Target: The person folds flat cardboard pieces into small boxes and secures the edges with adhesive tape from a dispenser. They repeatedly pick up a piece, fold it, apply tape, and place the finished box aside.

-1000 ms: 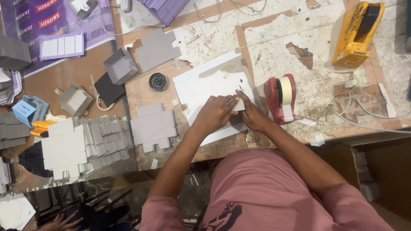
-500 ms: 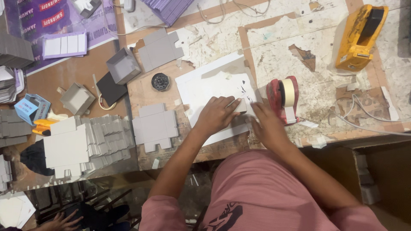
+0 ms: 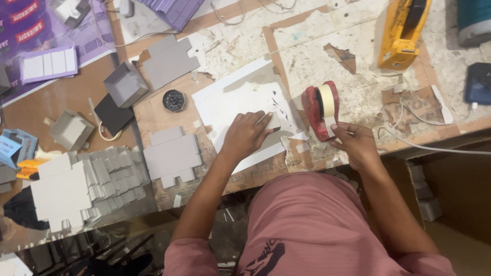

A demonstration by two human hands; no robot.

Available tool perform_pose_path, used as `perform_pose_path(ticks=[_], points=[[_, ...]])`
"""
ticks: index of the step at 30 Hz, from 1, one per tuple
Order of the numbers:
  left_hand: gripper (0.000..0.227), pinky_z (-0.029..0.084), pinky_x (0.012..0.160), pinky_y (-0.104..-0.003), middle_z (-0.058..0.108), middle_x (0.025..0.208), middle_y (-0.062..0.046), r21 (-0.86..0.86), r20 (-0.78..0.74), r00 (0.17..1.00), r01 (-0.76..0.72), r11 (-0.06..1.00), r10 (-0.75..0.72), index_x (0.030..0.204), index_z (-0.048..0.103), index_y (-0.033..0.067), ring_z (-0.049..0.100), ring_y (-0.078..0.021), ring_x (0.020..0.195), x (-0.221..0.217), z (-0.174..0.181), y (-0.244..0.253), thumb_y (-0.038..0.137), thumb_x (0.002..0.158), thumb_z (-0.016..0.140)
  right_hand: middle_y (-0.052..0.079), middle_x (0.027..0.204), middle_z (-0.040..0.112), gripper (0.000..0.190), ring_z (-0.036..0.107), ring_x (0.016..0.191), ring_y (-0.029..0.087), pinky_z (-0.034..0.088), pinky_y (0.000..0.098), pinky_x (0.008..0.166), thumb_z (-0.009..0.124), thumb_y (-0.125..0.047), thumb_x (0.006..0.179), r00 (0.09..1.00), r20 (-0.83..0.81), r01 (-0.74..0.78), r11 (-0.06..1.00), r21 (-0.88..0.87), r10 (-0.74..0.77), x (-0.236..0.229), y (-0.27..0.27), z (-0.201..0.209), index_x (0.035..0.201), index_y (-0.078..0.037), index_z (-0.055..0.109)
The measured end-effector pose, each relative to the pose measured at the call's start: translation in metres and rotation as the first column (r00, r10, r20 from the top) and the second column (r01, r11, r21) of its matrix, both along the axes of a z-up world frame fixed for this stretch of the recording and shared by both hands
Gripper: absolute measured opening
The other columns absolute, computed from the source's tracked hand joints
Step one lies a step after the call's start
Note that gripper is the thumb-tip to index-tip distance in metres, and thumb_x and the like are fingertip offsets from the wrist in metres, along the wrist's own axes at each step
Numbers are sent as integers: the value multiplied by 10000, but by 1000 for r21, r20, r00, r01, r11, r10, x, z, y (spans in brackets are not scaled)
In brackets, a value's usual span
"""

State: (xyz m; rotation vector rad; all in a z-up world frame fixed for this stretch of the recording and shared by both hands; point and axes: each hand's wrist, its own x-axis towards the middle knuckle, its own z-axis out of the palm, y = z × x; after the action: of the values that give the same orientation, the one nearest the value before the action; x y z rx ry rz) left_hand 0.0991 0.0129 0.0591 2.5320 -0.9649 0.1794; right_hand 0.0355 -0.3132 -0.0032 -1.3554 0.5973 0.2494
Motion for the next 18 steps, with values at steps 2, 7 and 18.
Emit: perform_pose_path(ticks=[2,7,18], points=[[468,459,842,-392,670,1195,-99,-8,-18,1000,-7,1000,7,1337,652,51,625,-260,964,-1,1,0,291,943,730,68,952,744,224,707,837,130,608,266,744,709,-131,960,997,44,54,997,59,-57,-3,0,-4,1120,24,694],[468,459,839,-390,669,1180,-95,-6,-16,1000,-22,1000,22,1345,657,67,620,-261,940,2,4,0,295,943,733,80,977,733,221,692,838,111,587,247,748,744,-98,970,979,133,169,981,-97,-155,-18,19,-4,1112,65,694],[451,460,834,-385,671,1179,-96,-27,-36,999,-20,999,19,1325,666,66,627,-258,953,7,4,0,283,937,741,163,988,736,286,732,850,185,651,320,835,735,-76,965,950,81,305,952,-21,-303,-41,31,15,1122,147,649]])
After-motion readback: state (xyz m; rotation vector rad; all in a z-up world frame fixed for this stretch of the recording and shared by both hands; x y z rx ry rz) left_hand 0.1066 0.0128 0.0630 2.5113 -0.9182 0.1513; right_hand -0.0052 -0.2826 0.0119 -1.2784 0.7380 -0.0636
